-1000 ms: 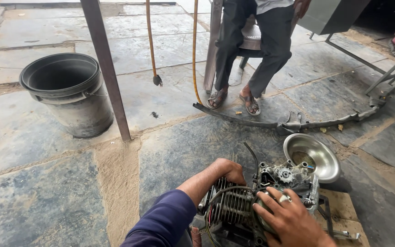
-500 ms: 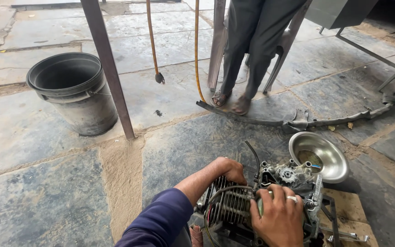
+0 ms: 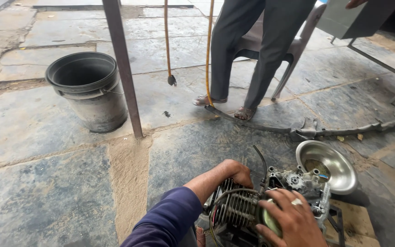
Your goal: Repairing a motorcycle engine by manipulating wires and internal parts.
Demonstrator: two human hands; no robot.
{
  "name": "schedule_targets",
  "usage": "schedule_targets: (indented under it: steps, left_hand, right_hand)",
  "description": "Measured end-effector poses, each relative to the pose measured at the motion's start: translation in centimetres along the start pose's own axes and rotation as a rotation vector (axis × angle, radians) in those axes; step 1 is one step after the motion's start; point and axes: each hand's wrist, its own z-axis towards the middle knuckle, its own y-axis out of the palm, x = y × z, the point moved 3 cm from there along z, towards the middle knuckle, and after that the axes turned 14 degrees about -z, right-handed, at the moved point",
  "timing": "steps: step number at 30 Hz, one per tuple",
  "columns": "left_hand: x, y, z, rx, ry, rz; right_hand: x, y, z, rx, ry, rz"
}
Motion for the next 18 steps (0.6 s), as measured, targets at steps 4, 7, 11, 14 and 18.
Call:
schedule_targets:
  steps: [4,7,11,14,18]
  left_hand:
    - [-0.6,0.1,0.9,-0.011,0.011,-0.028]
    - [-0.9,0.4,1.9,-0.046,0.006,-0.028]
    - [-0.9,0.2,2.6,-0.057,-0.028,-0.051]
    - [-1.1,0.3,2.1,-0.068,-0.053,-0.072]
    - [-0.9,0.1,1.7,-0.063,-0.057,-0.036]
  right_hand:
    - [1.0,3.6,-1.8,-0.145,0.412,-0.113]
    - [0.1,3.3,-1.0,-0.323,0.789,-0.132]
    - [-1.9,2.3,0.5,-0.392,0.925,-0.288]
    - [-1.1,2.2,0.5,-0.385,0.823,-0.278]
    - [0.7,1.8,0.2,-0.308,0.366,-0.012]
